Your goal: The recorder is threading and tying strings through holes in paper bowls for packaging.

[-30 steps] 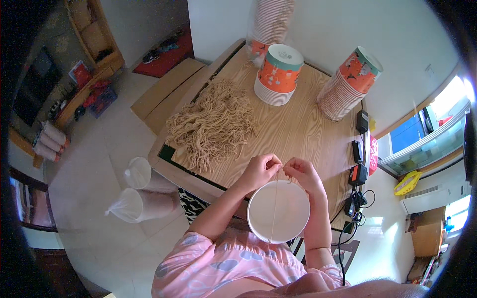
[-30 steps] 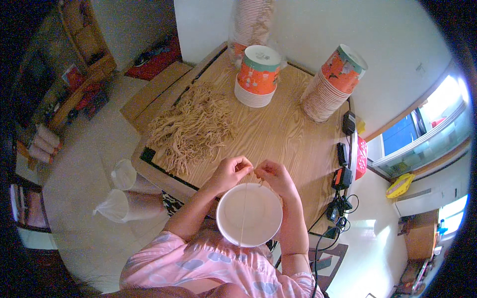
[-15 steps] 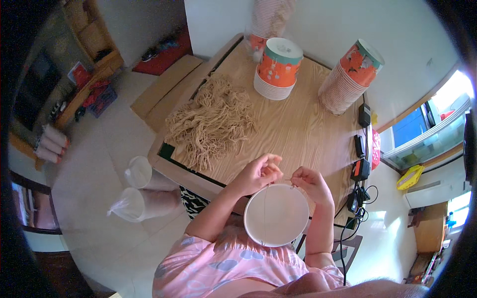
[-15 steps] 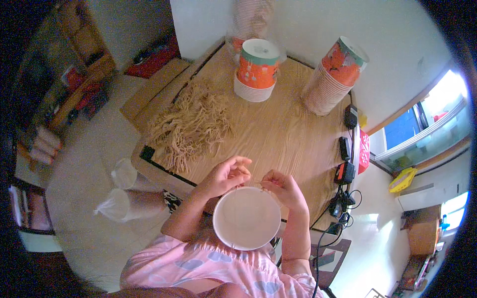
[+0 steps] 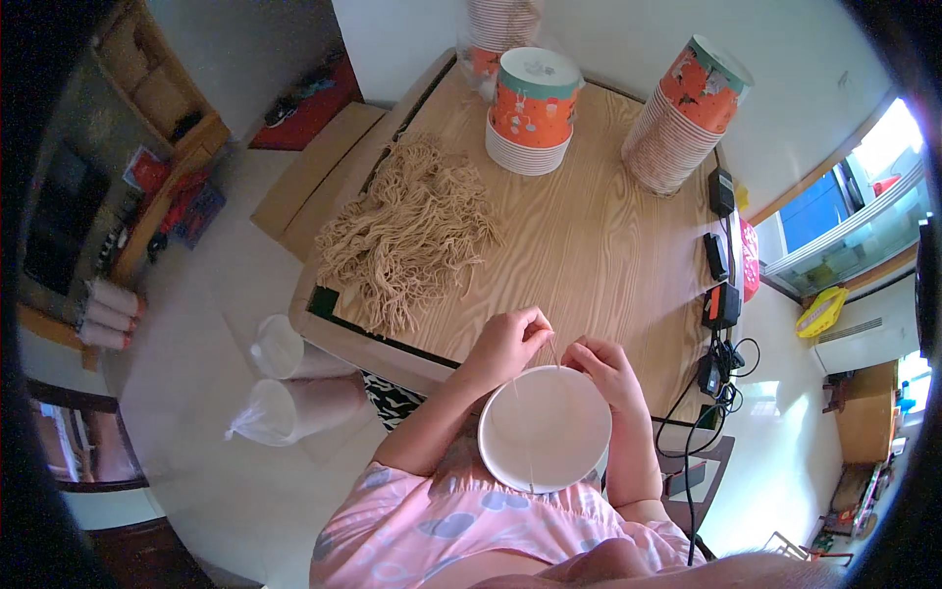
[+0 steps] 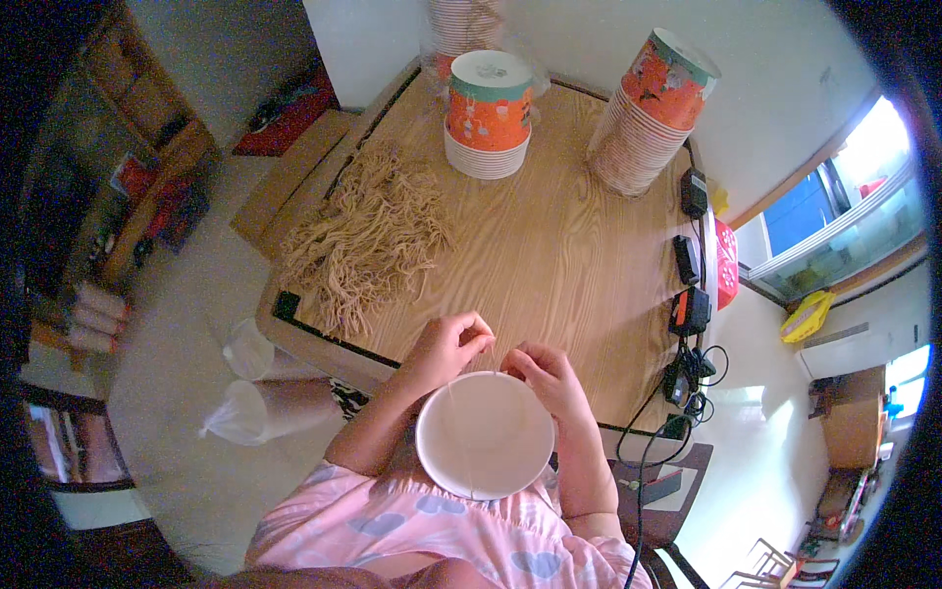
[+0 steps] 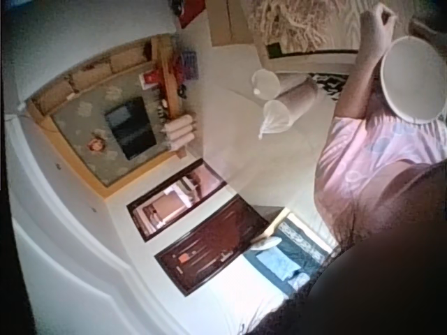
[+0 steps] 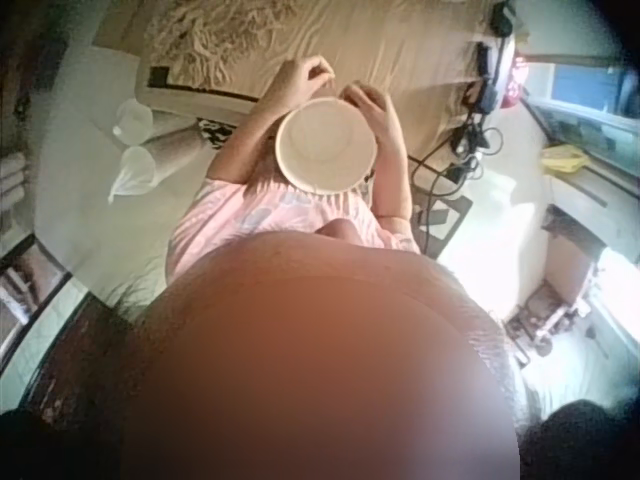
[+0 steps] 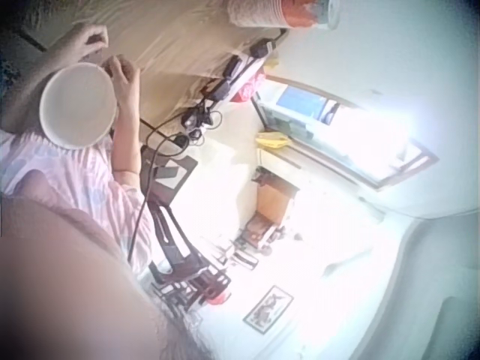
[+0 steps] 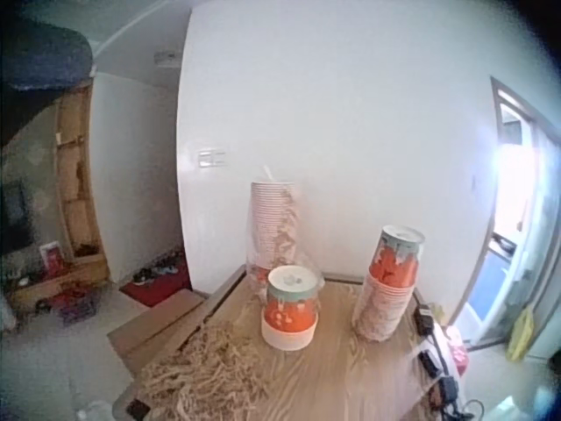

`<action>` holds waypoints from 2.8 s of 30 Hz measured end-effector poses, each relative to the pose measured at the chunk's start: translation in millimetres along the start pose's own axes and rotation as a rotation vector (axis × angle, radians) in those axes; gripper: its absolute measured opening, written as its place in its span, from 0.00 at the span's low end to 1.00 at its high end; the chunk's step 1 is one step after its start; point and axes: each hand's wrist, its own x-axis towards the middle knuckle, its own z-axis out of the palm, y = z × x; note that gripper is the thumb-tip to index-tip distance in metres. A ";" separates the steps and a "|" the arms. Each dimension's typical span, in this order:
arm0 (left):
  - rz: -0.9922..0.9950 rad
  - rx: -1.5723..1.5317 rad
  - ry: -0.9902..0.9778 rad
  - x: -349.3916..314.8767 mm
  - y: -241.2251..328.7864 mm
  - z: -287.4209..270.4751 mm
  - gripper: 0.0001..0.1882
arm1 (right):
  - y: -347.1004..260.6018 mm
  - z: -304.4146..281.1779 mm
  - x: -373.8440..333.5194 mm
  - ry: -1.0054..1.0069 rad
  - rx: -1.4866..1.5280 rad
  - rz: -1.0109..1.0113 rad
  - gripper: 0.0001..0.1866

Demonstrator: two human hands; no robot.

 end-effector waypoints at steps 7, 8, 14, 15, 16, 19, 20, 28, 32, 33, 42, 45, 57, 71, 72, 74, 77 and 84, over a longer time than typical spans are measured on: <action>0.051 0.048 0.011 1.4 6.3 3.5 0.05 | 11.2 -0.5 11.4 -0.016 0.198 0.274 0.12; 0.043 0.039 0.019 1.7 8.1 3.0 0.05 | 11.7 -1.0 13.5 -0.047 0.286 0.270 0.11; 0.058 0.025 0.021 2.7 2.5 4.2 0.05 | 12.0 -2.2 21.0 -0.125 0.294 0.218 0.10; 0.058 0.025 0.021 2.6 3.3 1.9 0.05 | 11.0 -2.5 21.1 -0.124 0.294 0.218 0.10; 0.072 0.033 0.014 2.4 4.8 -2.6 0.05 | 8.8 -2.5 20.7 -0.091 0.285 0.222 0.08; 0.093 0.052 0.009 0.1 3.9 -11.1 0.05 | 7.0 -5.4 19.1 -0.086 0.267 0.214 0.07; 0.110 0.093 0.001 -0.1 5.7 -13.7 0.05 | 6.3 -6.2 19.7 -0.111 0.261 0.198 0.07; 0.266 0.231 0.147 -11.6 8.7 -16.5 0.04 | 9.1 -11.4 6.9 -0.246 0.093 0.106 0.07; 0.163 0.203 0.099 -19.3 5.1 -25.7 0.05 | 17.6 -18.2 8.1 -0.333 0.054 0.083 0.06; 0.098 0.182 0.045 -20.0 5.0 -26.4 0.06 | 17.2 -16.3 7.2 -0.333 0.056 0.086 0.06; 0.270 0.203 -0.342 -7.6 -0.1 -18.3 0.10 | 11.4 -4.1 0.9 -0.200 0.111 0.098 0.03; 0.164 0.090 -0.331 -11.7 9.3 -15.3 0.06 | -2.3 -1.4 -10.4 -0.123 0.084 0.069 0.04; 0.255 -0.062 -0.140 -31.0 45.5 -21.8 0.03 | -43.9 10.0 -30.5 -0.027 -0.117 -0.180 0.04; 0.066 -0.173 -0.281 -20.0 15.1 -8.0 0.06 | -39.1 6.9 -43.9 0.002 -0.383 -0.326 0.12; 0.065 -0.174 -0.280 -19.8 14.8 -8.4 0.06 | -43.8 10.1 -46.7 0.012 -0.613 -0.388 0.13; 0.067 -0.144 -0.306 -19.3 15.2 -9.0 0.06 | -46.4 17.5 -48.3 0.036 -0.716 -0.418 0.13; 0.085 -0.139 -0.285 -18.7 13.5 -6.6 0.06 | -39.2 18.6 -46.8 0.080 -0.834 -0.462 0.13; 0.069 -0.115 -0.274 -18.2 14.4 -6.0 0.05 | -32.1 19.9 -45.0 0.140 -0.850 -0.492 0.11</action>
